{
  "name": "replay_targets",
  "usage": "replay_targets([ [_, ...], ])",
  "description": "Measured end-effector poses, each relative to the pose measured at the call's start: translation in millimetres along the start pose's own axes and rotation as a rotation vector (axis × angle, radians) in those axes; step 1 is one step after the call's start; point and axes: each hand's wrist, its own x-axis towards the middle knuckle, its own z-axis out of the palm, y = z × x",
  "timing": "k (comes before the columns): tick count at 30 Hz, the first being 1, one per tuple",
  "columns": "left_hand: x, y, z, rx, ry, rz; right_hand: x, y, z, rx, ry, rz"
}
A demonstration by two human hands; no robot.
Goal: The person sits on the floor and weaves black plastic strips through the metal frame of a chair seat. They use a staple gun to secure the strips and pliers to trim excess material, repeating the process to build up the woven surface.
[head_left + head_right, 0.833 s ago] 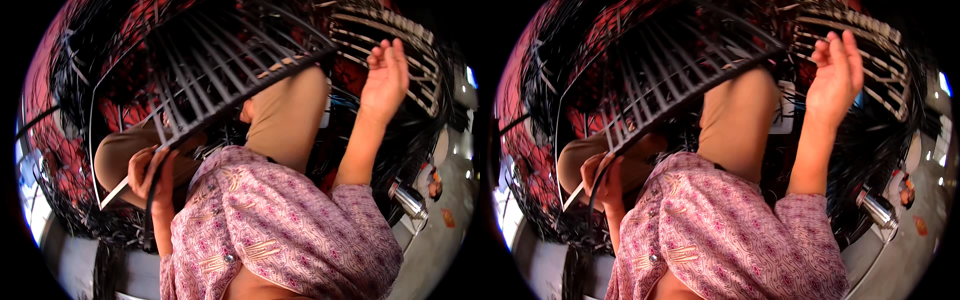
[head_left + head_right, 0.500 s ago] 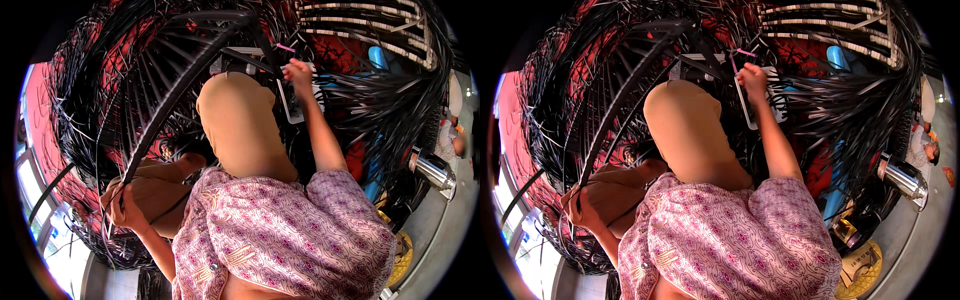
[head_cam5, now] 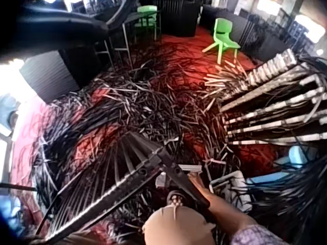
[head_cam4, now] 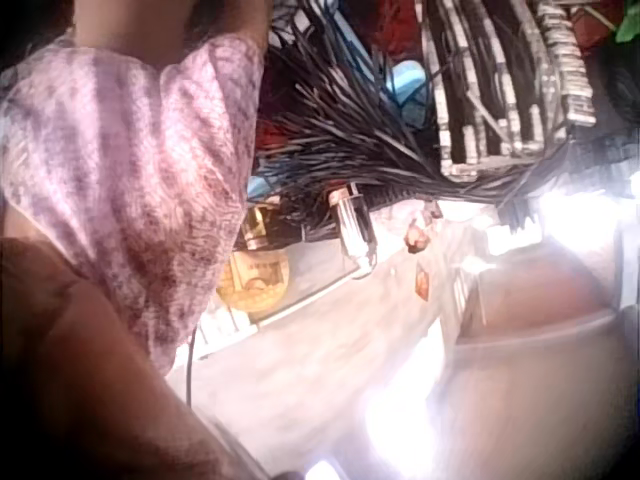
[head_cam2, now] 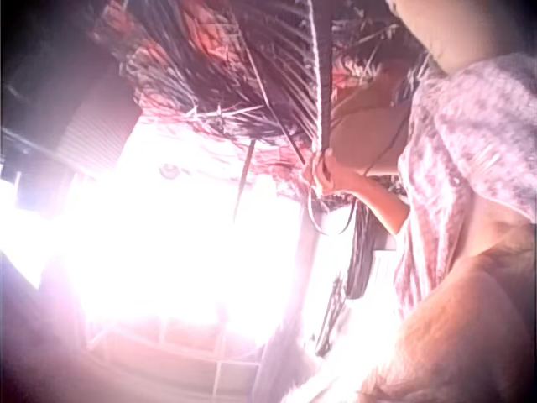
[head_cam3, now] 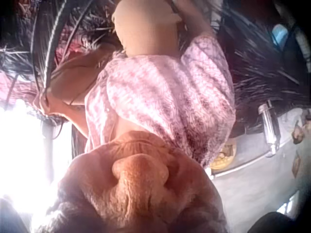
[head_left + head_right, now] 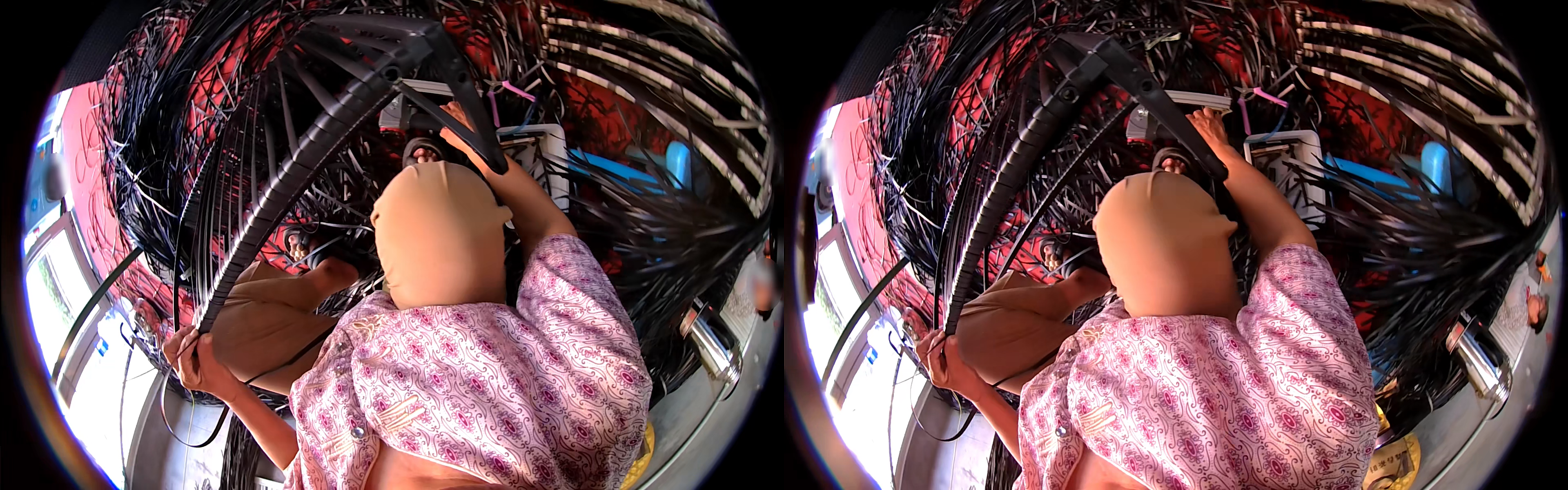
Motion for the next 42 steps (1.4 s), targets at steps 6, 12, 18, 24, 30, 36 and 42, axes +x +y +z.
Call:
replay_targets([
  [6,0.3,10.5,3.4,-0.018,0.01,0.091,2.2,-15.0,53.0,-0.854,0.059,-0.104],
  [12,-1.7,19.6,4.9,-0.04,0.013,0.141,34.5,-14.2,14.1,0.034,-0.284,-0.016],
  [18,-21.6,26.2,2.4,-0.046,0.009,-0.059,36.1,13.9,-73.2,0.087,-0.287,0.051],
  [24,-39.9,14.9,-3.4,-0.123,0.039,0.215,16.7,42.3,-234.2,-0.076,-0.149,0.268],
  [30,-65.6,22.8,-0.2,-0.154,0.131,0.297,-2.4,7.3,-409.0,-0.029,0.287,0.309],
  [36,-101.7,23.5,10.9,-0.215,0.195,0.265,-72.4,-106.5,-560.8,0.922,0.38,0.058],
  [42,-109.6,15.0,18.8,-0.196,0.177,0.296,-103.8,-276.9,-595.2,1.003,-0.187,-0.262],
])
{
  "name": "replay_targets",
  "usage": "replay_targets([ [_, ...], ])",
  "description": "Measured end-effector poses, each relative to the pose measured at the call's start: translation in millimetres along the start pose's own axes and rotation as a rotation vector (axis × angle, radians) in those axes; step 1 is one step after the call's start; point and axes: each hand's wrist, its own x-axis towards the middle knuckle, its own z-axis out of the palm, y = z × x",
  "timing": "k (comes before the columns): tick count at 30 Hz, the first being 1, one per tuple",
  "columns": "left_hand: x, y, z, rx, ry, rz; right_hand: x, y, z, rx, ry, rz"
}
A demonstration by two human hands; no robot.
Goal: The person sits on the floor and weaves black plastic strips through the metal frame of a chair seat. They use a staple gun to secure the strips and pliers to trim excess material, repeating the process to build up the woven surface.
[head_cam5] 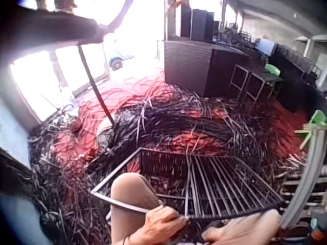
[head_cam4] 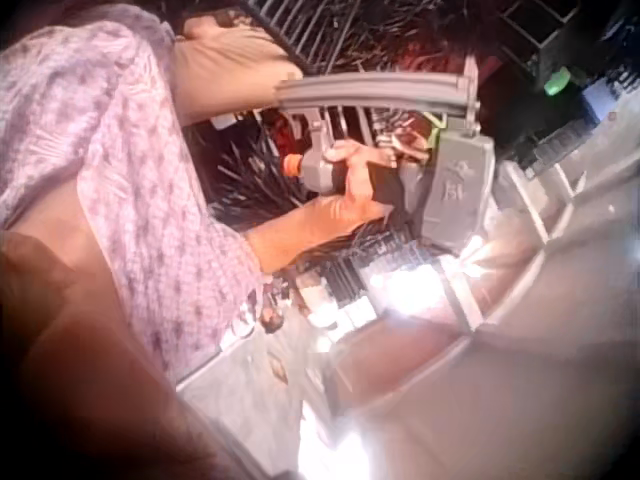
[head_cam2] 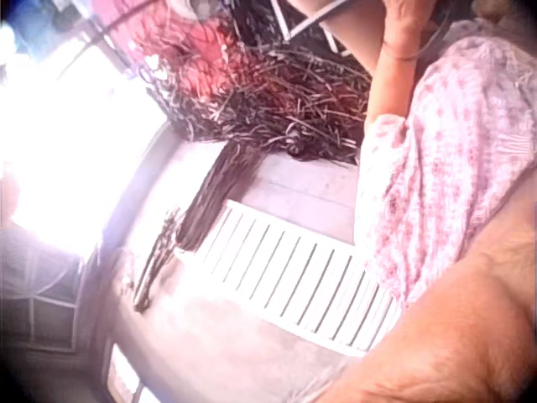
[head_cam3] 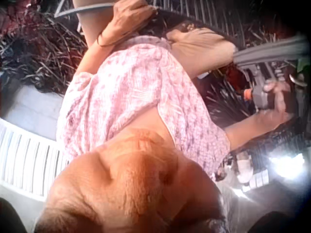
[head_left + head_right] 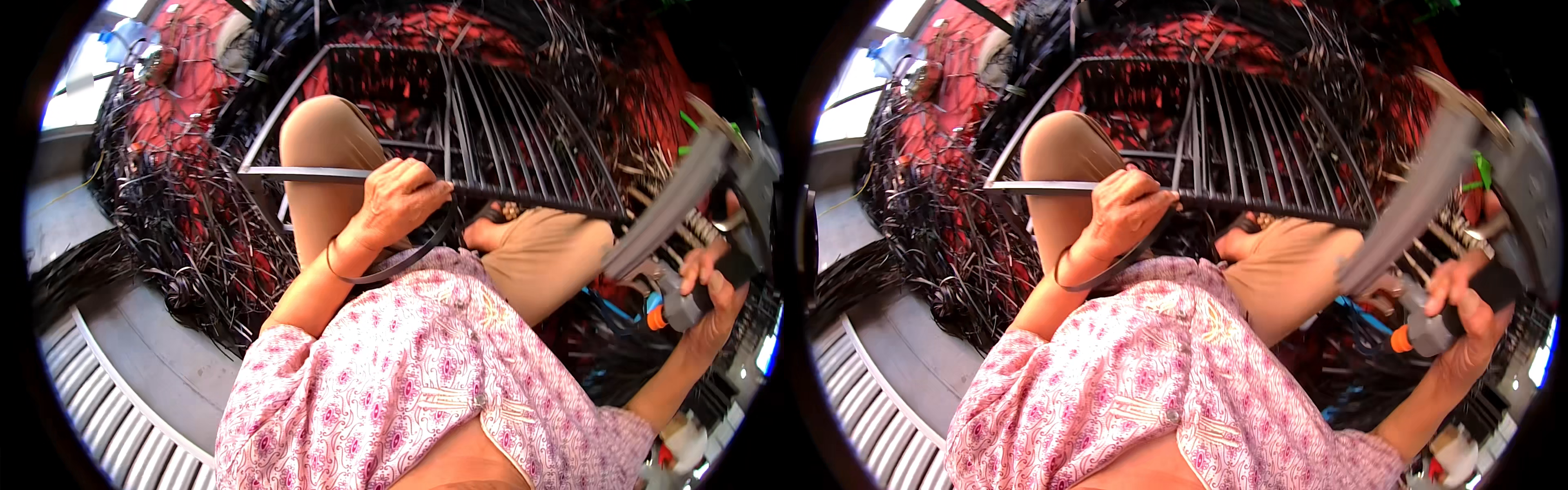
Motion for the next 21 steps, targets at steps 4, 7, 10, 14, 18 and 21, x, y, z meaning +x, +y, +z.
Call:
replay_targets([
  [4,-1.5,-0.6,-1.8,-0.024,-0.034,0.005,41.2,-23.2,71.1,-0.115,-0.225,0.358],
  [7,-2.8,-1.9,-1.3,-0.029,-0.04,0.01,73.1,-22.7,108.6,-0.127,-0.257,0.583],
  [10,-3.6,-4.1,1.3,-0.061,0.0,0.027,109.8,-15.7,129.0,-0.089,-0.425,0.731],
  [14,-4.2,-4.1,2.1,-0.058,-0.018,0.015,142.6,-12.8,141.5,-0.108,-0.581,0.931],
  [18,-4.0,-3.5,-1.3,-0.053,-0.047,0.012,162.9,-2.5,150.5,-0.204,-0.675,0.972],
  [21,-3.4,-3.8,-3.5,-0.054,-0.076,0.007,170.9,5.0,154.7,-0.259,-0.733,0.975],
])
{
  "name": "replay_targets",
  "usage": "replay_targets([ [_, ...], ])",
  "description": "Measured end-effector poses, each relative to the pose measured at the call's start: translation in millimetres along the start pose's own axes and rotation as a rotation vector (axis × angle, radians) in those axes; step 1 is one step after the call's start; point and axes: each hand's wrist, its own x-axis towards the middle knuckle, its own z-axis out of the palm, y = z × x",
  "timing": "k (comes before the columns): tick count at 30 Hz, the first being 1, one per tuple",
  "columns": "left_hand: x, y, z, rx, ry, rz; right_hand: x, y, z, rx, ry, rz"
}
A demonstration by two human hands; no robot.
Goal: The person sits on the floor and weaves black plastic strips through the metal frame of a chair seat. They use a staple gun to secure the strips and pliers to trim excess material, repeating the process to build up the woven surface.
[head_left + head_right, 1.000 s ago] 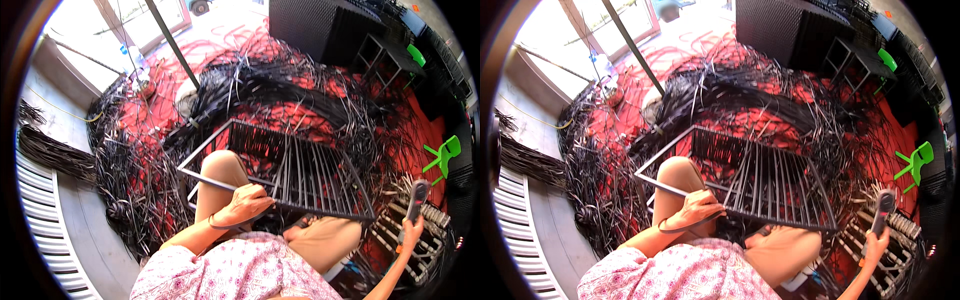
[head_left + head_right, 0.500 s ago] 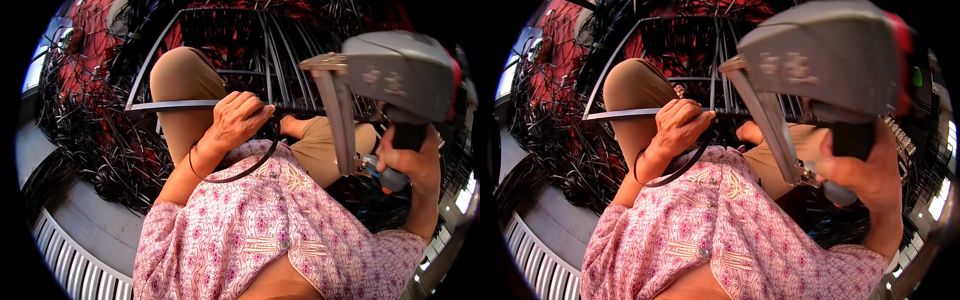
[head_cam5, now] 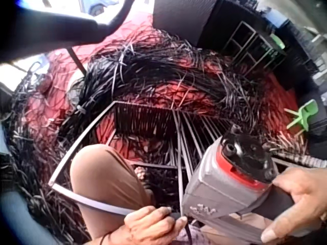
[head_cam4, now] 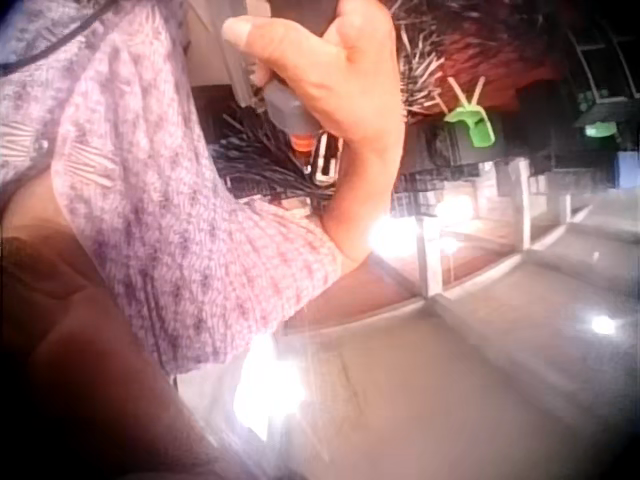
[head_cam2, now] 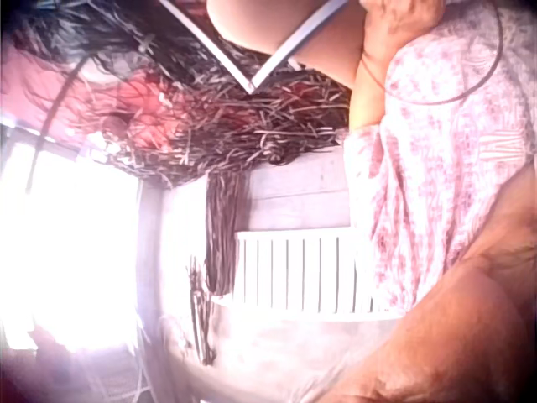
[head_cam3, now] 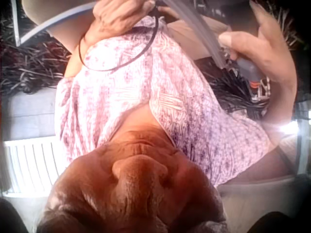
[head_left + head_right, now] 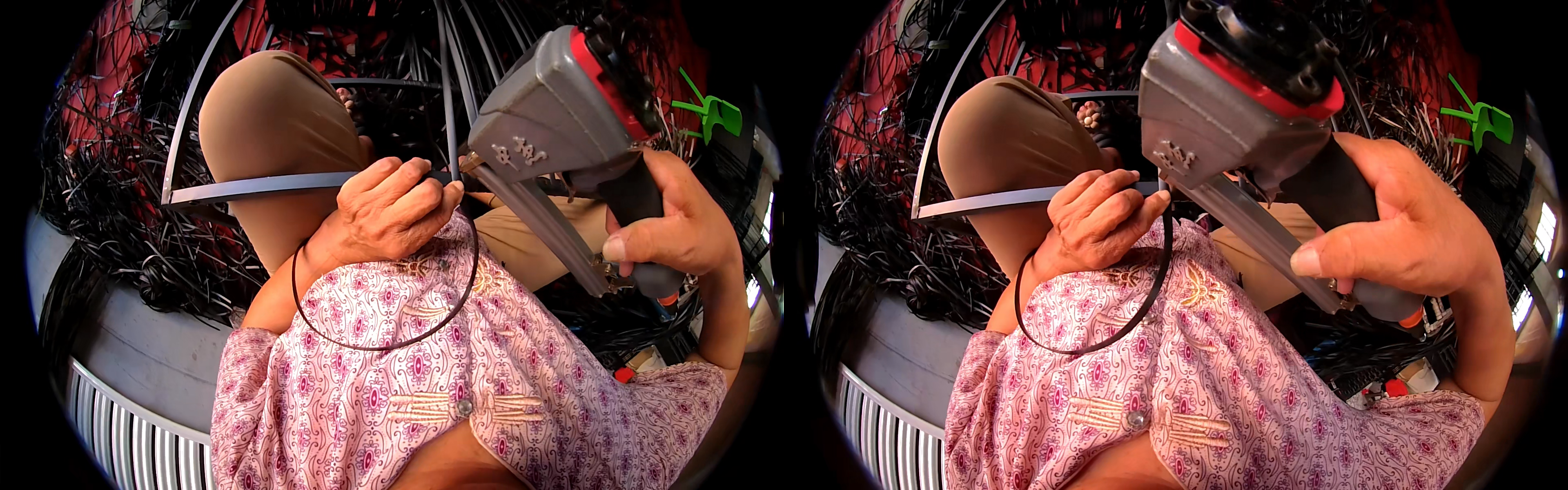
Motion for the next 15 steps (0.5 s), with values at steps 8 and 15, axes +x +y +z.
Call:
replay_targets([
  [8,-0.3,1.5,1.4,0.005,0.008,-0.01,7.6,-0.5,-1.2,0.012,-0.029,0.016],
  [15,-0.3,-0.2,5.4,0.032,0.055,0.016,9.1,-3.4,-0.3,-0.008,-0.053,0.038],
])
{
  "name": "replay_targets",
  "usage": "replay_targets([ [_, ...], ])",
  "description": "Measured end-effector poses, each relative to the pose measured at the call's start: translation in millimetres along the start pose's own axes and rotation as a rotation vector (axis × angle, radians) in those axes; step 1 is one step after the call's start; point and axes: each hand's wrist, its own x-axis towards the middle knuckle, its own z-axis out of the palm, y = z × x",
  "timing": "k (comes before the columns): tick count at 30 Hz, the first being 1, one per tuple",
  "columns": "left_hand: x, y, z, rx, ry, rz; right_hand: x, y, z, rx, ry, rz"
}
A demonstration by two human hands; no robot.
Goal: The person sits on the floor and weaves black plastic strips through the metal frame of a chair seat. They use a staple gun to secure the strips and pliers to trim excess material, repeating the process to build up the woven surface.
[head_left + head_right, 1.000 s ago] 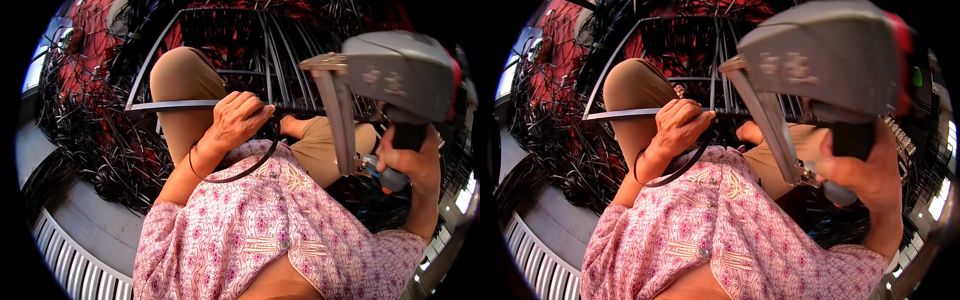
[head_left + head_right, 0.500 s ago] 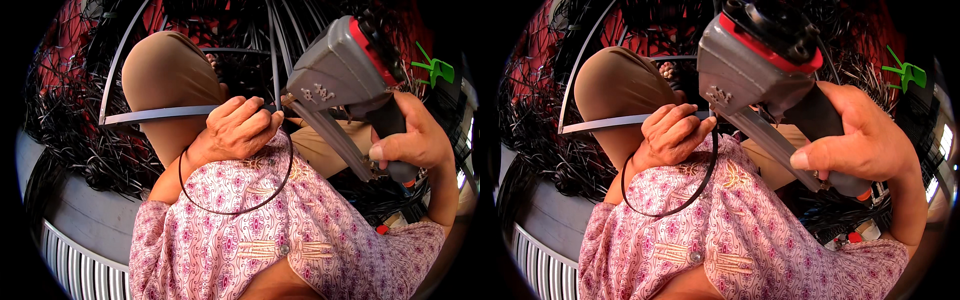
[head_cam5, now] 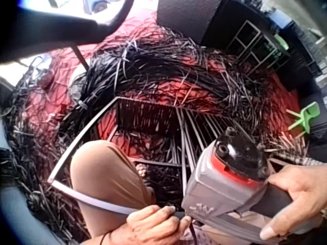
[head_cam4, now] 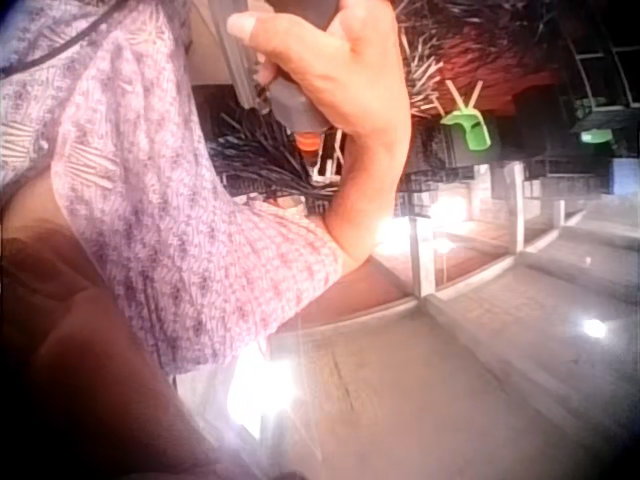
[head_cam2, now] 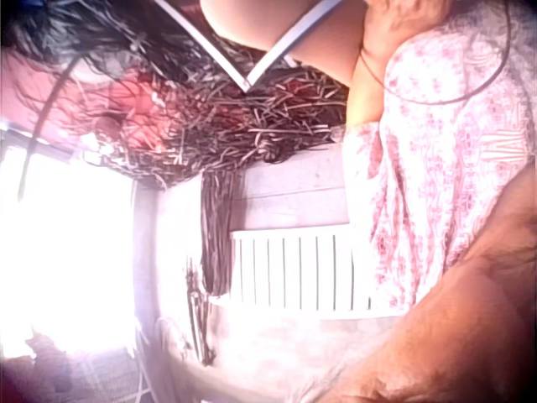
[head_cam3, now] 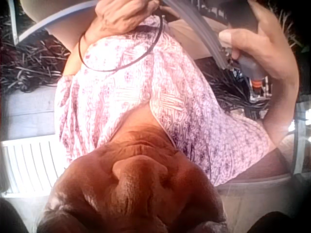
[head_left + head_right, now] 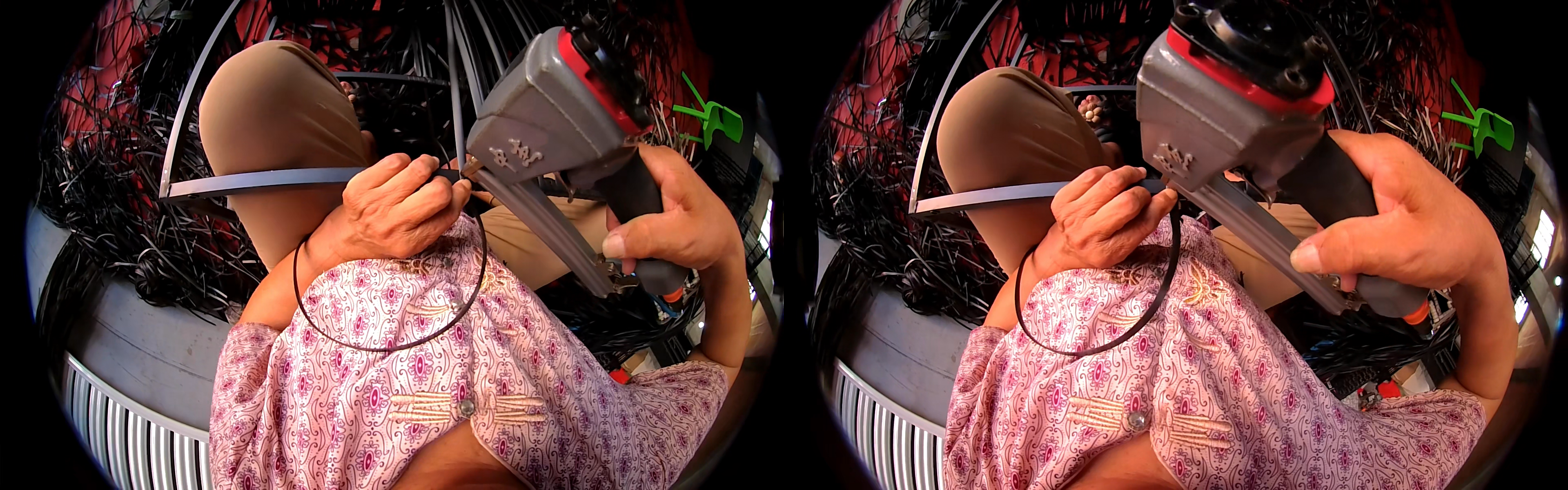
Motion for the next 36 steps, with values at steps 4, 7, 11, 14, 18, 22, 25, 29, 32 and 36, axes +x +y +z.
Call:
replay_targets([
  [4,0.1,0.6,0.5,-0.002,0.008,-0.005,0.6,-1.0,-0.7,-0.017,-0.021,-0.003],
  [7,-0.2,2.7,-1.2,-0.025,-0.003,-0.022,1.8,-2.0,-1.8,-0.011,-0.033,0.011],
  [11,-0.7,3.9,-2.9,-0.03,-0.03,-0.033,4.4,-3.9,-3.4,-0.051,-0.04,0.003],
  [14,-1.3,3.6,-2.7,-0.027,-0.032,-0.027,5.8,-5.3,-4.7,-0.068,-0.043,0.002],
  [18,-2.6,3.3,-1.2,-0.027,-0.02,-0.023,7.4,-6.3,-7.5,-0.085,-0.058,0.007],
  [22,-3.7,3.2,0.0,-0.023,-0.011,-0.022,10.3,-6.9,-10.7,-0.118,-0.064,0.018],
  [25,-4.1,3.1,0.2,-0.028,-0.013,-0.024,13.2,-7.8,-12.4,-0.14,-0.068,0.003],
  [29,-4.0,2.8,0.6,-0.024,-0.004,-0.022,14.9,-9.9,-14.8,-0.186,-0.077,0.008],
  [32,-4.0,2.8,0.5,-0.025,0.003,-0.017,15.0,-9.3,-14.2,-0.186,-0.068,-0.016],
  [36,-4.0,2.4,-0.5,-0.034,-0.011,-0.005,16.4,-5.9,-11.8,-0.206,-0.075,-0.063],
])
